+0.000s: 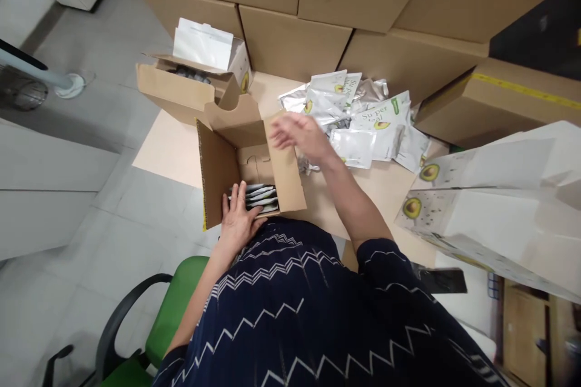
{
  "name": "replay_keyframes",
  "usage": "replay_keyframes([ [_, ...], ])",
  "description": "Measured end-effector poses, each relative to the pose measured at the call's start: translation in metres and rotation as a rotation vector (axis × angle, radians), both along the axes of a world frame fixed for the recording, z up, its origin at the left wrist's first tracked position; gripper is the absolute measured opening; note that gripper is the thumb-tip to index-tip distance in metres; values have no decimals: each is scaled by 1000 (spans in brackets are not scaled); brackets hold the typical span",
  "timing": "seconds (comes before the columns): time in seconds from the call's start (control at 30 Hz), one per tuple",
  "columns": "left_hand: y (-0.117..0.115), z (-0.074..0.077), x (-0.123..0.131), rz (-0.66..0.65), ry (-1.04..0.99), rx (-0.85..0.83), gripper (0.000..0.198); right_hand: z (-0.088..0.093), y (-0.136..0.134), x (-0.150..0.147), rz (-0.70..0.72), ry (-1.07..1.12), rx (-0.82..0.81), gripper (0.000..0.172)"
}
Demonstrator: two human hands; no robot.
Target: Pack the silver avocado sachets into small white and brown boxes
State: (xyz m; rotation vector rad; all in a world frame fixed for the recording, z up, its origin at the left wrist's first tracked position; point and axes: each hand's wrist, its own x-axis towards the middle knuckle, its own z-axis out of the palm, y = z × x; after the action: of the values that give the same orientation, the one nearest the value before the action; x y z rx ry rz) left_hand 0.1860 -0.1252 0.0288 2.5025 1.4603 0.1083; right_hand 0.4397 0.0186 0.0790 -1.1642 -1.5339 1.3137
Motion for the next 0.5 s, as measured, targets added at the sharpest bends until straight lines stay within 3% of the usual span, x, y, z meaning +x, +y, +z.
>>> replay_keyframes([
  [0.07, 1, 0, -2, -8, 4, 9, 26, -21, 2, 34, -326, -51, 37, 34],
  [0.13, 2, 0, -4, -21, 6, 16, 25, -50, -2, 55, -459, -273, 10, 25],
  [0.17, 3, 0, -6, -28, 5, 19, 25, -65, -7, 60, -415, -433, -19, 23],
  [0.23, 5, 0, -9, -40, 3, 23, 24, -90, -21, 56, -193, -726, -69, 26],
  [0.33, 7, 0, -14, -56, 2, 31, 23, -114, -41, 31, 79, -945, -42, 42],
  [0.5, 8, -1, -15, -55, 8, 39, 23, -145, -46, 8, 204, -1164, 18, 57],
])
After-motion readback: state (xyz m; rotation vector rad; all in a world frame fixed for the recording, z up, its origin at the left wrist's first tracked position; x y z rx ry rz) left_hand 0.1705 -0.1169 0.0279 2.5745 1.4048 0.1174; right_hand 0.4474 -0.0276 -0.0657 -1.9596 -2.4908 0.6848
